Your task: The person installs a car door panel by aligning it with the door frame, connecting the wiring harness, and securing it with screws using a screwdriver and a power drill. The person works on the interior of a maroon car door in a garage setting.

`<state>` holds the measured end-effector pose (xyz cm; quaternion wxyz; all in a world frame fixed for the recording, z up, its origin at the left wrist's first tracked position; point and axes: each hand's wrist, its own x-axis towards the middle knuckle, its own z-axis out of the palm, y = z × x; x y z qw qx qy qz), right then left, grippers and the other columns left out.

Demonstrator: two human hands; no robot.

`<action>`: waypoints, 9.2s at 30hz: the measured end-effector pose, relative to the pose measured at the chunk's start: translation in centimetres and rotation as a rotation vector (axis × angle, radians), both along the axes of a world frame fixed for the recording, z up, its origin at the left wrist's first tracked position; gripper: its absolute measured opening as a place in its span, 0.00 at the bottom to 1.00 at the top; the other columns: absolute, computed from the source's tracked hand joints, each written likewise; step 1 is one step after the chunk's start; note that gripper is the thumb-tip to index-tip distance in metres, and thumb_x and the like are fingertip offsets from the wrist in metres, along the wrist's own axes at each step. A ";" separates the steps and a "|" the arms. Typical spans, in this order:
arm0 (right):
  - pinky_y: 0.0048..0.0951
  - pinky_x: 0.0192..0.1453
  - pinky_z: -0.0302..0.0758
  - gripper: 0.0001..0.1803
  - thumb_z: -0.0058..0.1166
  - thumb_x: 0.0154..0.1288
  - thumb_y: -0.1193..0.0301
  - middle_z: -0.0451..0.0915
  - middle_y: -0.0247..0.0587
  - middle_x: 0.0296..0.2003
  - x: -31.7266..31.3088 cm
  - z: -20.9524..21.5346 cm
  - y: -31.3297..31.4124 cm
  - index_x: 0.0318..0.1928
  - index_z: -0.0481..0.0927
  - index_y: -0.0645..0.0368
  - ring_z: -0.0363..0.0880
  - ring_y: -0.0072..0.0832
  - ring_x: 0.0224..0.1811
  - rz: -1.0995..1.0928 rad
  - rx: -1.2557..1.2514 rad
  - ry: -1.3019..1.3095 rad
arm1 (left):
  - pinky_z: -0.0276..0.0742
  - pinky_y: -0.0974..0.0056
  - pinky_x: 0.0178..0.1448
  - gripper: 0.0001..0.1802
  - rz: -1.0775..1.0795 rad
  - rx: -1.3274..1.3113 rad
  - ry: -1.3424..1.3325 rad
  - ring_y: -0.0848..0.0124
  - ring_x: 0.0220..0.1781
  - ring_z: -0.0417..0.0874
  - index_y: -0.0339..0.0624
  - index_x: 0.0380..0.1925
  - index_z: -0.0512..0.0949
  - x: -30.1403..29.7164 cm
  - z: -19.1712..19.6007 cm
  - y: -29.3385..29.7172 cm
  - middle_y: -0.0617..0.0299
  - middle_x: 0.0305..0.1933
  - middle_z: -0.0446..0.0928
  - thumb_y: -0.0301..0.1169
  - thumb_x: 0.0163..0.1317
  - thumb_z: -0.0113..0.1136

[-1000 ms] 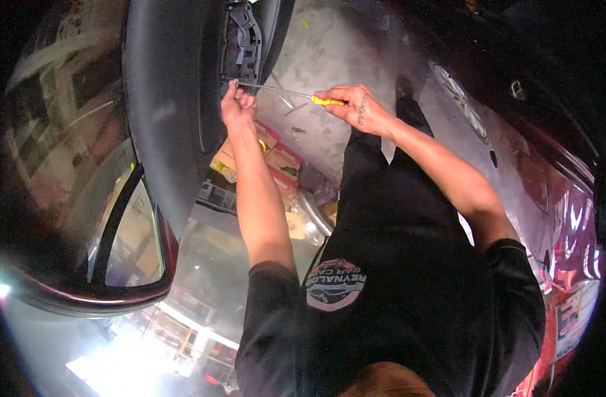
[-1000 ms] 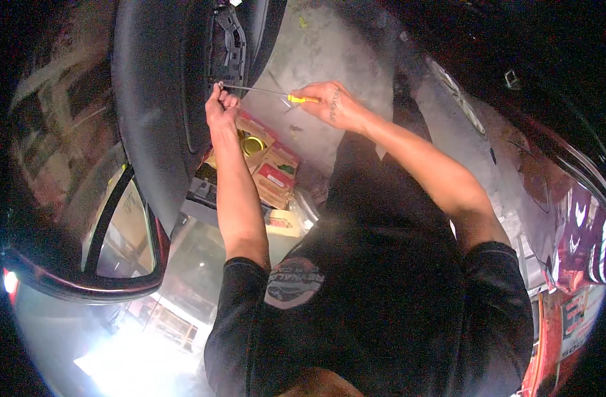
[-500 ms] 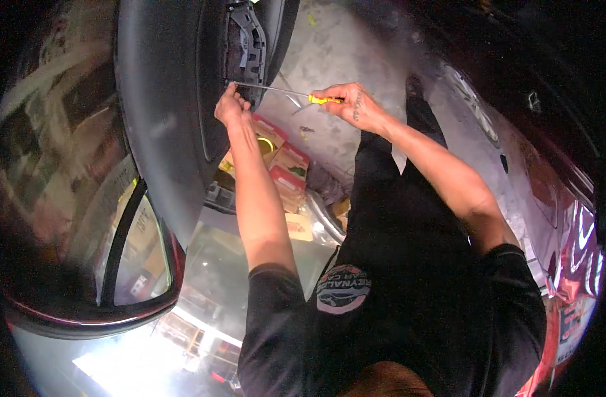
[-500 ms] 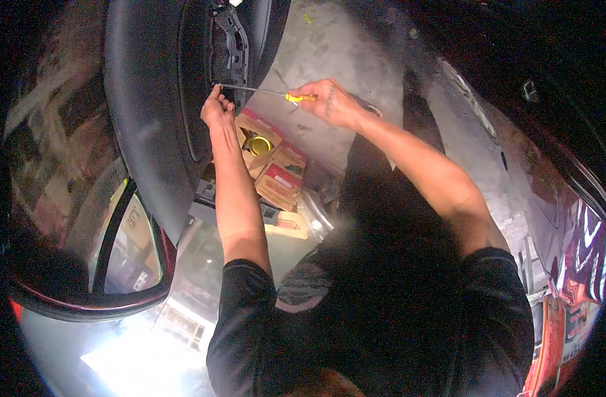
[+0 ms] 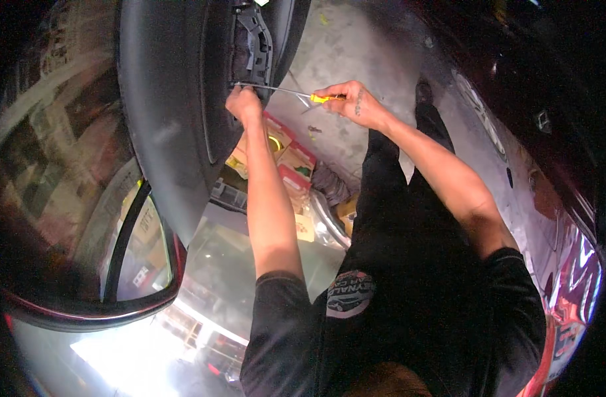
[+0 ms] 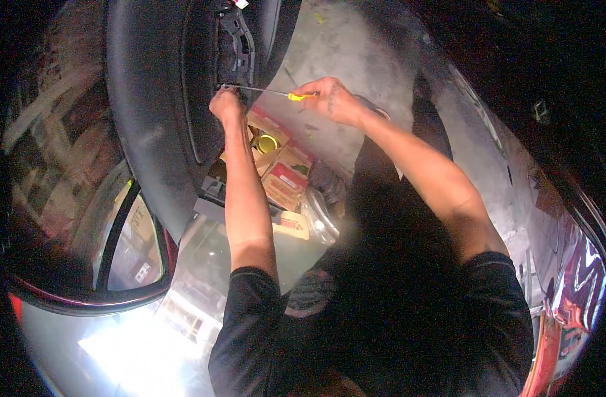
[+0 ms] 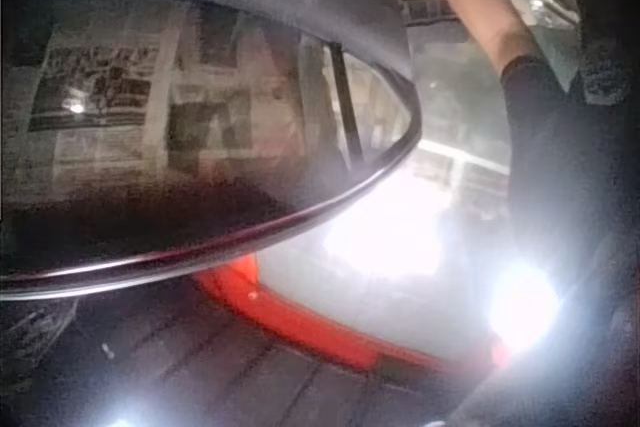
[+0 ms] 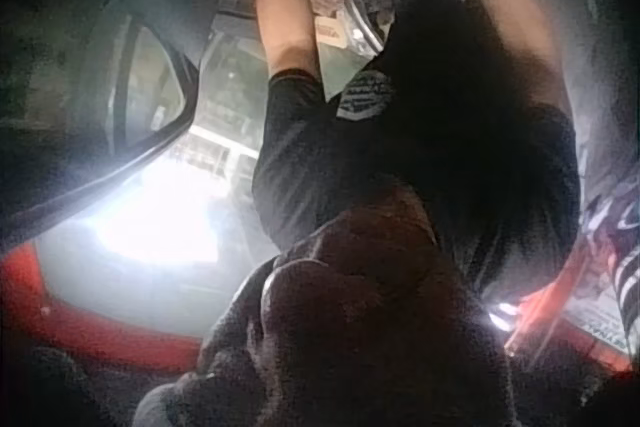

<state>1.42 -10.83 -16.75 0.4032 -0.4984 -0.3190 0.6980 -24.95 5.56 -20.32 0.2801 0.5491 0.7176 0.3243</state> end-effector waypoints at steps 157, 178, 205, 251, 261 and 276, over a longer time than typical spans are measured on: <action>0.41 0.48 0.76 0.26 0.51 0.71 0.50 0.84 0.54 0.35 -3.1 -1.2 0.7 0.46 0.84 0.64 0.83 0.40 0.41 0.148 0.061 -0.383 | 0.56 0.69 0.18 0.08 0.060 -0.657 -0.736 0.79 0.16 0.59 0.43 0.38 0.78 4.7 1.0 -18.1 0.73 0.18 0.62 0.34 0.73 0.52; 0.23 0.16 0.63 0.17 0.56 0.70 0.58 0.72 0.31 0.16 7.4 -6.1 -19.9 0.33 0.82 0.61 0.67 0.17 0.13 0.851 -0.128 -0.620 | 0.67 0.64 0.22 0.04 1.312 -0.379 -1.118 0.70 0.20 0.73 0.40 0.31 0.80 3.5 -2.6 -72.8 0.66 0.20 0.72 0.28 0.61 0.58; 0.25 0.26 0.73 0.12 0.57 0.70 0.69 0.76 0.34 0.26 -22.0 -5.8 -64.6 0.47 0.77 0.65 0.74 0.20 0.22 2.055 -0.190 -1.014 | 0.78 0.51 0.49 0.13 1.957 -0.564 -0.224 0.47 0.41 0.86 0.37 0.34 0.87 -13.5 -32.4 -131.7 0.40 0.36 0.84 0.36 0.56 0.64; 0.32 0.38 0.76 0.17 0.61 0.66 0.67 0.83 0.47 0.33 -29.2 10.7 -63.8 0.50 0.82 0.66 0.82 0.32 0.32 1.604 0.787 -0.672 | 0.70 0.69 0.36 0.10 1.273 0.960 -1.772 0.76 0.29 0.71 0.36 0.46 0.79 -18.8 0.0 -101.7 0.61 0.38 0.79 0.27 0.69 0.56; 0.36 0.37 0.79 0.15 0.61 0.65 0.70 0.85 0.50 0.35 -20.2 19.4 -49.8 0.50 0.83 0.64 0.84 0.38 0.31 1.307 0.900 -0.638 | 0.66 0.69 0.35 0.09 0.887 0.902 -1.872 0.76 0.29 0.69 0.40 0.40 0.79 -15.3 12.6 -85.4 0.61 0.43 0.79 0.35 0.71 0.59; 0.38 0.33 0.77 0.14 0.61 0.63 0.70 0.82 0.48 0.30 -6.4 22.8 -36.0 0.48 0.84 0.62 0.81 0.43 0.28 0.805 1.034 -0.786 | 0.64 0.70 0.32 0.12 0.634 0.493 -1.797 0.77 0.26 0.67 0.41 0.40 0.78 -8.9 17.7 -61.8 0.63 0.39 0.79 0.39 0.69 0.62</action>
